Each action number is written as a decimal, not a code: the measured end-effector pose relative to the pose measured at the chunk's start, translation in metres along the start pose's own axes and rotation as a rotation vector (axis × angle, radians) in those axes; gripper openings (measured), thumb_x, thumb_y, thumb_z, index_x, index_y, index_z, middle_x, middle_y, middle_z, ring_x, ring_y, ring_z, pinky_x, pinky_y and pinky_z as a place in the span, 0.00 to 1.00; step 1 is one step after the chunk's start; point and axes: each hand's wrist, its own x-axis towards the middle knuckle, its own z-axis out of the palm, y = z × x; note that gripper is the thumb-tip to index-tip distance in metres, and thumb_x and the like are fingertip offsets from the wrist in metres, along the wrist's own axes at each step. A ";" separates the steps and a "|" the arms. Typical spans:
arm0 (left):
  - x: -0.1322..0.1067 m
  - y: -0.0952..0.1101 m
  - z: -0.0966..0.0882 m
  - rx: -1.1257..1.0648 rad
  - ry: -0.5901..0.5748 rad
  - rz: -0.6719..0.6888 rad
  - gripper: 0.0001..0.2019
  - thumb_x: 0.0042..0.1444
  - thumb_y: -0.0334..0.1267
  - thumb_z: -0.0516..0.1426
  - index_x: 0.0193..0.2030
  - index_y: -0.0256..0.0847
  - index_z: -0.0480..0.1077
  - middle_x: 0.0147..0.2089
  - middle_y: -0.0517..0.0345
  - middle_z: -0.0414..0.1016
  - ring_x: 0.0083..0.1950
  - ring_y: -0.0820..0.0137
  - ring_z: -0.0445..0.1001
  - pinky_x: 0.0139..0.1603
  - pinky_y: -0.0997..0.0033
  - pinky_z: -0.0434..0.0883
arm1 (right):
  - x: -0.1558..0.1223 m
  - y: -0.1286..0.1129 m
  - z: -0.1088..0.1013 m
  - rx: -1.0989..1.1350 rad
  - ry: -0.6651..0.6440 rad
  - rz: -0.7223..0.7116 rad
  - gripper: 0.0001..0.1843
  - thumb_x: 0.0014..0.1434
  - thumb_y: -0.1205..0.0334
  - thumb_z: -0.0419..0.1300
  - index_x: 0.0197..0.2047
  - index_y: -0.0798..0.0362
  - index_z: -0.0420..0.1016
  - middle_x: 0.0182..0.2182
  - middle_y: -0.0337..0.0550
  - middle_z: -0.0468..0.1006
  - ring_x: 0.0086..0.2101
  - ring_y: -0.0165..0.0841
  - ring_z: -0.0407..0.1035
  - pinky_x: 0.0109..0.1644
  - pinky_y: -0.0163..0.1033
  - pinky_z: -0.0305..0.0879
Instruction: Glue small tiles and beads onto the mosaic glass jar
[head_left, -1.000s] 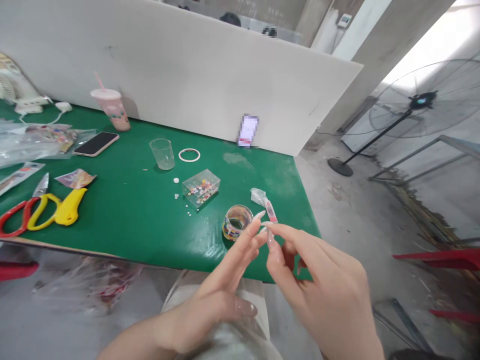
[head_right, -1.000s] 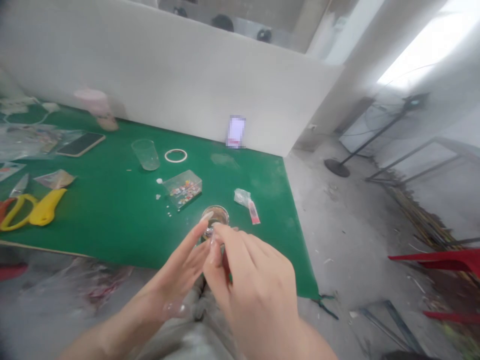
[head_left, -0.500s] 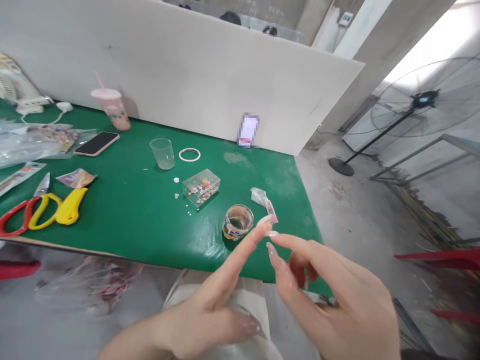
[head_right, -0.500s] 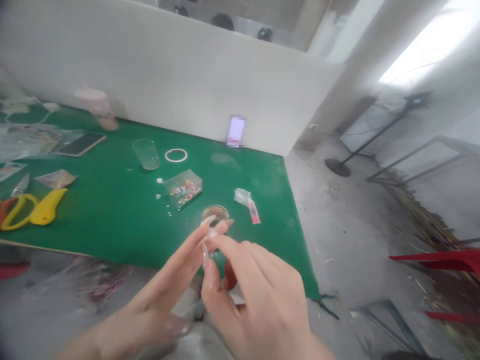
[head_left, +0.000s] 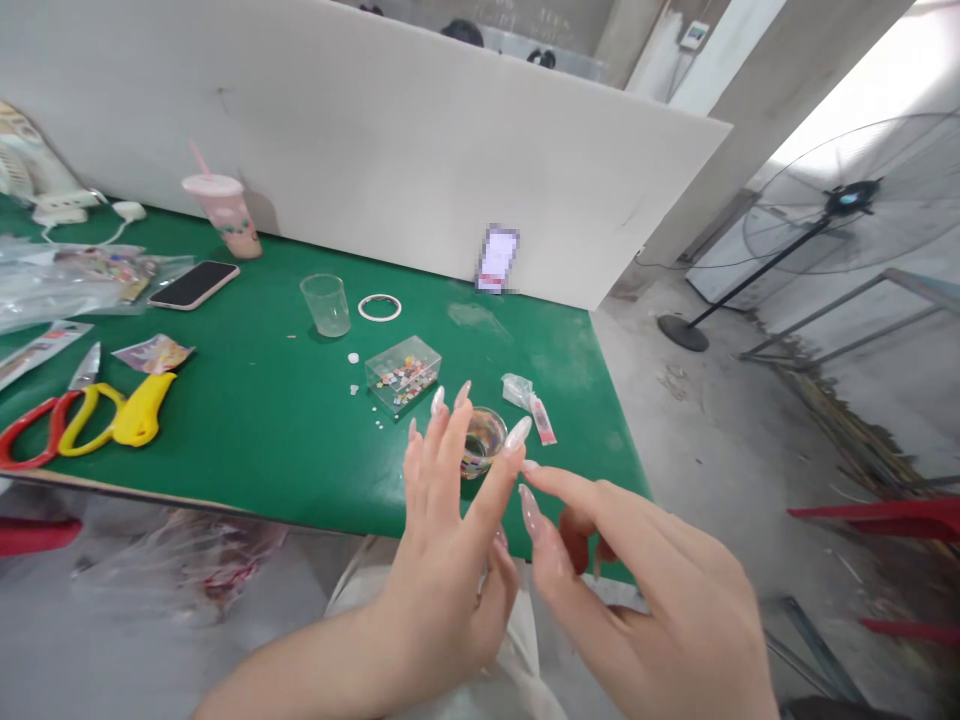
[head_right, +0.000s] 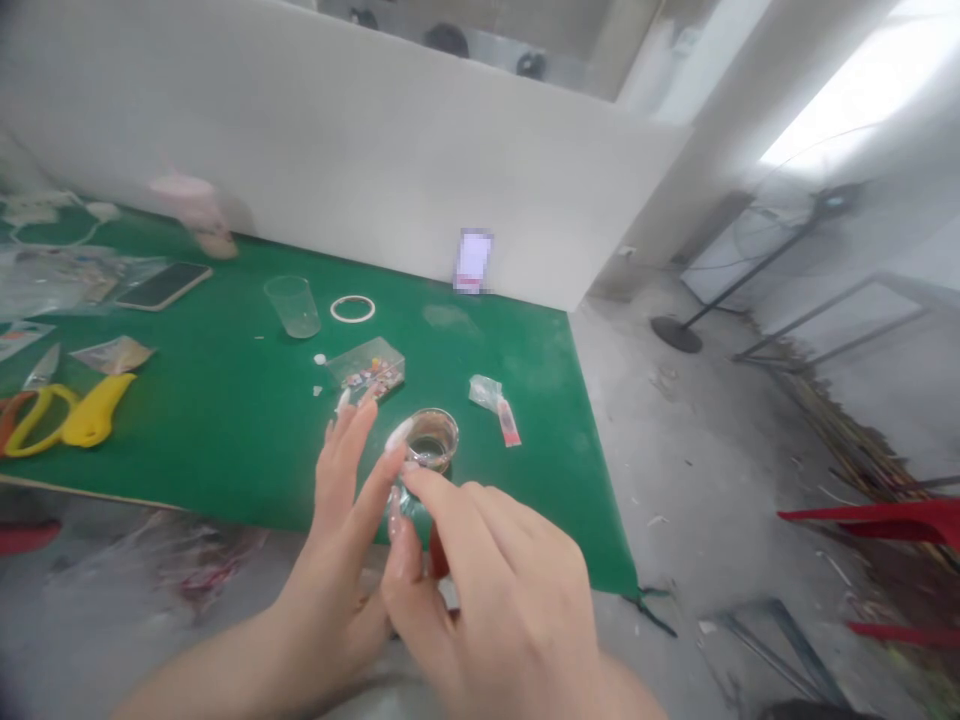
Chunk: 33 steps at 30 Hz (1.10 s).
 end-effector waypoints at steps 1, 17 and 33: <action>0.001 0.000 0.002 0.028 0.022 0.002 0.43 0.54 0.19 0.50 0.74 0.46 0.38 0.77 0.49 0.29 0.76 0.49 0.31 0.69 0.33 0.41 | 0.000 0.000 0.001 -0.004 0.008 -0.001 0.08 0.59 0.69 0.57 0.39 0.57 0.77 0.18 0.30 0.69 0.18 0.23 0.64 0.24 0.30 0.64; 0.000 0.003 0.011 0.359 0.150 0.047 0.37 0.56 0.20 0.53 0.71 0.41 0.49 0.77 0.53 0.24 0.76 0.56 0.29 0.72 0.44 0.32 | 0.004 -0.002 0.004 -0.208 -0.022 -0.078 0.11 0.60 0.71 0.54 0.36 0.60 0.79 0.19 0.35 0.73 0.18 0.27 0.67 0.22 0.35 0.61; 0.010 -0.007 0.009 0.372 0.151 0.053 0.36 0.55 0.22 0.55 0.70 0.44 0.54 0.77 0.57 0.21 0.76 0.58 0.23 0.71 0.45 0.27 | 0.006 0.002 0.013 -0.223 0.015 -0.072 0.11 0.57 0.71 0.53 0.32 0.58 0.77 0.17 0.34 0.71 0.17 0.25 0.65 0.23 0.33 0.59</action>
